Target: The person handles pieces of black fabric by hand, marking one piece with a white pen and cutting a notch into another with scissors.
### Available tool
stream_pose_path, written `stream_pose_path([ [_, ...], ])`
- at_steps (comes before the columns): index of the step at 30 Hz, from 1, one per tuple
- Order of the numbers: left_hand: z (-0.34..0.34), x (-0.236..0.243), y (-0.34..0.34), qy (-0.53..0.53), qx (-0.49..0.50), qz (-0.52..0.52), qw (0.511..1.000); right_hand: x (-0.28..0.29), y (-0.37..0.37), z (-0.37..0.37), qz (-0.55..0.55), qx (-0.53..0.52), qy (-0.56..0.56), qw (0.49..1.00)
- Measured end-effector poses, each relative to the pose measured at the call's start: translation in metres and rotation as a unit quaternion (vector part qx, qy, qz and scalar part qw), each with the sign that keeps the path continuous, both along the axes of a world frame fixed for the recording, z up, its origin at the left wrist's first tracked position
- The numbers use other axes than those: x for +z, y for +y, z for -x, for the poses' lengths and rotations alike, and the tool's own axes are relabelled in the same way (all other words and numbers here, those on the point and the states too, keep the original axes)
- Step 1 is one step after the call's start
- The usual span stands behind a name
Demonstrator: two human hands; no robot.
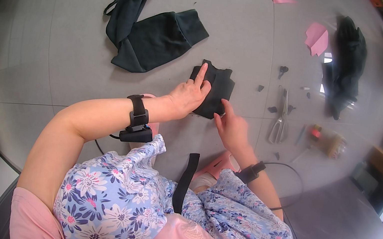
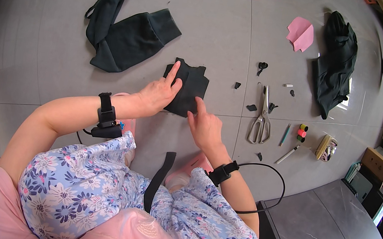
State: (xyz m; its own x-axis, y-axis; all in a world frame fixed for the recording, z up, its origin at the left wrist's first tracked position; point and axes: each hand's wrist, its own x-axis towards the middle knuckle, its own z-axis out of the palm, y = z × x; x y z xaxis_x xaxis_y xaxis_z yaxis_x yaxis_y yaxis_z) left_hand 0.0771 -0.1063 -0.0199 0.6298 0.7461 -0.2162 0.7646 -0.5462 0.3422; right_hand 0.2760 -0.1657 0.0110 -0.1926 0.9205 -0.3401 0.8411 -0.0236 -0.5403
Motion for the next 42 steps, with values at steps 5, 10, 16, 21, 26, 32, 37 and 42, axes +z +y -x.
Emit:
stream_pose_path([
  [5,0.002,0.0,-0.002,0.011,-0.017,-0.018,1.0,-0.003,-0.001,0.0,-0.003,0.001,0.002,1.0],
  [10,0.002,0.007,0.001,0.032,-0.035,-0.014,0.999,-0.001,0.001,-0.001,-0.004,0.002,-0.003,1.0],
  [16,0.008,0.012,-0.002,0.064,-0.065,-0.038,0.995,-0.004,0.001,-0.001,-0.005,0.003,-0.004,1.0],
  [21,0.008,0.014,-0.001,0.083,-0.063,-0.054,0.993,-0.005,0.001,-0.001,-0.006,0.002,-0.004,1.0],
  [26,0.007,0.021,0.001,0.094,-0.078,-0.07,0.99,-0.005,0.001,-0.002,-0.009,0.0,-0.006,1.0],
  [32,0.009,0.022,0.005,0.114,-0.101,-0.071,0.986,-0.003,0.002,-0.001,-0.013,-0.002,-0.004,1.0],
  [37,0.008,0.02,0.004,0.113,-0.086,-0.069,0.987,-0.005,0.001,-0.001,-0.004,-0.072,0.041,0.997],
  [42,0.011,0.017,0.008,0.094,-0.057,-0.048,0.993,-0.016,0.006,-0.011,0.014,-0.233,0.105,0.967],
])
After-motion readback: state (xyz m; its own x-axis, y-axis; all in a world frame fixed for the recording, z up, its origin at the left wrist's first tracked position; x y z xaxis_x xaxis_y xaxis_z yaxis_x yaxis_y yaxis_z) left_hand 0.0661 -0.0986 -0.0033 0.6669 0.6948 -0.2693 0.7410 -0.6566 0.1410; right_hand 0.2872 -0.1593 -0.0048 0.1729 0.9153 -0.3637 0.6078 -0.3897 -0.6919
